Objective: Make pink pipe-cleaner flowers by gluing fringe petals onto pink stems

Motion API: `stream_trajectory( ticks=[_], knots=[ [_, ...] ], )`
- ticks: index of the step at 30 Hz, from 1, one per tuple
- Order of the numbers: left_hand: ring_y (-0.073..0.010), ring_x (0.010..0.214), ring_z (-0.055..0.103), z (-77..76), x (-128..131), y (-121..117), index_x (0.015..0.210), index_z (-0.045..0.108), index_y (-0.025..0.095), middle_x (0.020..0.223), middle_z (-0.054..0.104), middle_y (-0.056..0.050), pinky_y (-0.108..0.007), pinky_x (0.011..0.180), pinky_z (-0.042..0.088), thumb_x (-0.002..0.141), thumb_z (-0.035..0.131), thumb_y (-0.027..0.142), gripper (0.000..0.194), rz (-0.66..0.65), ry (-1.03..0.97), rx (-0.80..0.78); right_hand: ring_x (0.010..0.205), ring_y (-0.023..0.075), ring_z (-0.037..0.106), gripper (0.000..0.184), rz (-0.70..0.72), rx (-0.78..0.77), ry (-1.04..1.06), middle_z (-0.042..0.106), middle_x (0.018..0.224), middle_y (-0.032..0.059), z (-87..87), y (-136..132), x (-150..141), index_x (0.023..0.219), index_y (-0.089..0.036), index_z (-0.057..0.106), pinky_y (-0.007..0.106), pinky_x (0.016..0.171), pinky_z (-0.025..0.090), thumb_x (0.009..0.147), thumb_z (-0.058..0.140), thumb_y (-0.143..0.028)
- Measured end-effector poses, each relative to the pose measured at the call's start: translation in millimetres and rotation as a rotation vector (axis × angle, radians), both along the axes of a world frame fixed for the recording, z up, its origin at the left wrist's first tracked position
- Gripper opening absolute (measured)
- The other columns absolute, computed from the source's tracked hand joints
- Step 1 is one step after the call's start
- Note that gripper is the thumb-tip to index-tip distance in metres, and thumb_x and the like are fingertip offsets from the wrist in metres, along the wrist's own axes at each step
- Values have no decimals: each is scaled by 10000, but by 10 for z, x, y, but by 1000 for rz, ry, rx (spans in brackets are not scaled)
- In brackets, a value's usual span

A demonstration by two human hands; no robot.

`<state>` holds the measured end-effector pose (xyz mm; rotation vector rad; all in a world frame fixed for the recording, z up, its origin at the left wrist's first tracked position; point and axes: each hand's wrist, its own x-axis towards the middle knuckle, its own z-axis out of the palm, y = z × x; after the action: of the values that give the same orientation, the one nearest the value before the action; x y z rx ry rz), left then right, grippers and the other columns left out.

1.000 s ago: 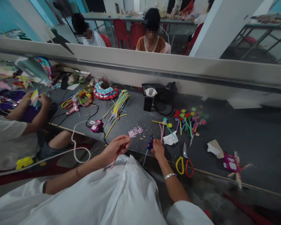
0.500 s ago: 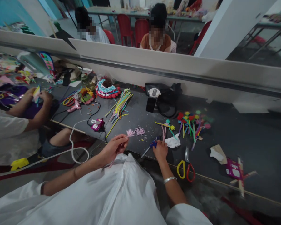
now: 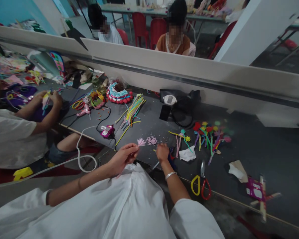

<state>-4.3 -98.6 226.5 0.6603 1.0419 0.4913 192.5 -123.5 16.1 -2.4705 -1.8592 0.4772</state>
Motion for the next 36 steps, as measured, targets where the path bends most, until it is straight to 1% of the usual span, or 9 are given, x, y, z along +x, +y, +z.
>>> stream_trajectory(
  ticks=[5, 10, 16, 20, 25, 30, 33, 36],
  knots=[
    [-40, 411, 344, 11, 15, 19, 719, 511, 178, 578, 507, 42, -204, 383, 152, 719, 704, 318, 239, -2, -26, 10, 977, 185, 622, 261, -27, -26, -20, 631, 1113, 68, -26, -55, 42, 1099, -152, 613, 400, 864, 522, 933, 571, -349],
    [-36, 392, 338, 36, 91, -36, 717, 509, 180, 565, 505, 49, -207, 384, 146, 705, 714, 318, 247, -14, -19, 0, 985, 186, 623, 261, -51, -22, -42, 629, 1125, 68, -8, -125, 111, 1115, -155, 608, 399, 861, 528, 936, 569, -340],
    [-33, 385, 329, 62, 146, -119, 717, 508, 180, 551, 507, 51, -200, 384, 154, 699, 711, 310, 242, -24, 0, -6, 1035, 205, 608, 284, -5, -9, -58, 611, 1170, 79, -7, -46, -22, 1144, -156, 599, 420, 883, 519, 929, 579, -341],
    [-31, 381, 334, 42, 140, -137, 713, 510, 176, 551, 512, 48, -196, 382, 153, 693, 715, 307, 244, -17, -3, -8, 1020, 205, 614, 305, -6, -17, -63, 611, 1166, 91, -36, -75, -106, 1151, -140, 595, 411, 876, 523, 924, 588, -344],
    [-33, 386, 356, -19, 154, -173, 726, 521, 173, 553, 525, 43, -188, 378, 147, 680, 729, 304, 249, -4, -21, -26, 1015, 201, 614, 294, -29, -10, -37, 616, 1152, 86, -10, -209, -49, 1140, -144, 598, 412, 880, 518, 930, 577, -348],
    [-34, 390, 348, -22, 201, -234, 730, 523, 175, 554, 526, 41, -189, 381, 152, 692, 718, 306, 238, -52, -11, -22, 1059, 214, 598, 293, -65, 13, 66, 604, 1187, 82, 41, -204, 13, 1150, -156, 597, 438, 910, 502, 928, 579, -347],
    [-36, 395, 339, -8, 204, -263, 727, 522, 174, 554, 515, 44, -193, 383, 155, 706, 701, 296, 218, -65, -4, -15, 1062, 217, 599, 307, -102, 35, 179, 602, 1194, 91, 70, -161, -25, 1158, -147, 595, 438, 913, 503, 923, 588, -344],
    [-35, 398, 338, -20, 177, -276, 709, 515, 172, 559, 509, 43, -197, 381, 152, 711, 697, 295, 220, -55, -7, -2, 1027, 206, 610, 299, -174, 66, 314, 611, 1167, 86, 139, -168, -93, 1143, -145, 598, 420, 886, 515, 924, 587, -348]
  ],
)
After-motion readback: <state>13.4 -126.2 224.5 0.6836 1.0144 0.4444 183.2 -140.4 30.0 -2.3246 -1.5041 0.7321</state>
